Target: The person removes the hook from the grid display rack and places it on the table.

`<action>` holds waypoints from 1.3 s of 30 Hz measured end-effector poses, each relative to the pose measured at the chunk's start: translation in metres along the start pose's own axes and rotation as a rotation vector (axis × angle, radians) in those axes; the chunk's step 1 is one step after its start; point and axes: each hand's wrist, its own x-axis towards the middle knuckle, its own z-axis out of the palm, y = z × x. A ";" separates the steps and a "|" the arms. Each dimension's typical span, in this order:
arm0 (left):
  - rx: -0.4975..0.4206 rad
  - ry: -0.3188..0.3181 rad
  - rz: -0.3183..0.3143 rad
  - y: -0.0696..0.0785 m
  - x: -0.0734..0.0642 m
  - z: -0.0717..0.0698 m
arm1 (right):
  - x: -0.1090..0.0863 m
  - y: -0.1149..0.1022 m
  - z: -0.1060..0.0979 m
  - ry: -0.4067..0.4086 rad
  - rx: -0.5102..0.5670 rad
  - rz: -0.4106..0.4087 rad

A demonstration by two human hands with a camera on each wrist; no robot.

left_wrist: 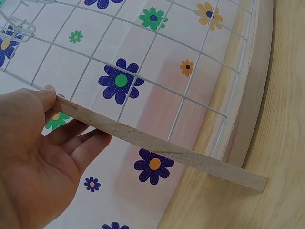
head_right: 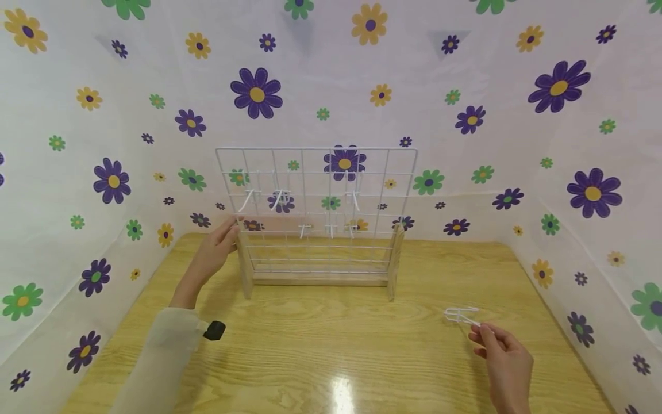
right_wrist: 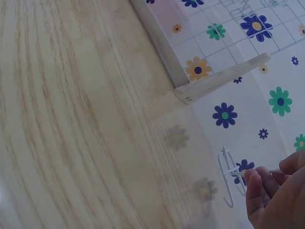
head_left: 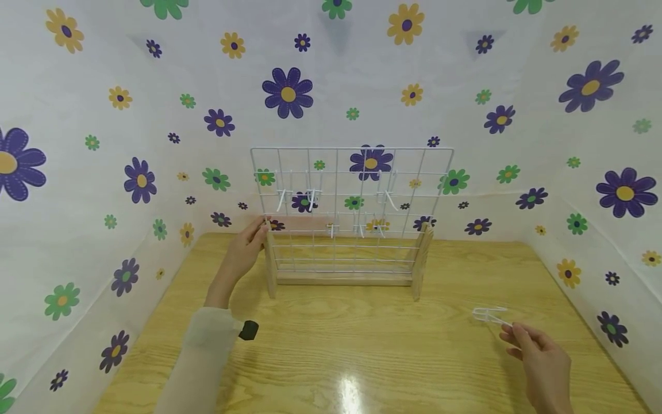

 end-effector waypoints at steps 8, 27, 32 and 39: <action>-0.008 -0.007 -0.004 -0.001 0.001 0.000 | -0.002 0.002 -0.001 -0.012 0.004 0.010; -0.017 -0.006 -0.008 -0.002 0.002 0.000 | 0.000 0.006 -0.005 0.037 -0.441 -0.126; -0.003 -0.005 -0.008 -0.004 0.001 0.000 | 0.003 0.005 -0.005 0.056 -0.637 -0.135; -0.007 -0.010 -0.001 -0.005 0.002 0.000 | 0.001 0.004 -0.010 0.031 -0.844 -0.143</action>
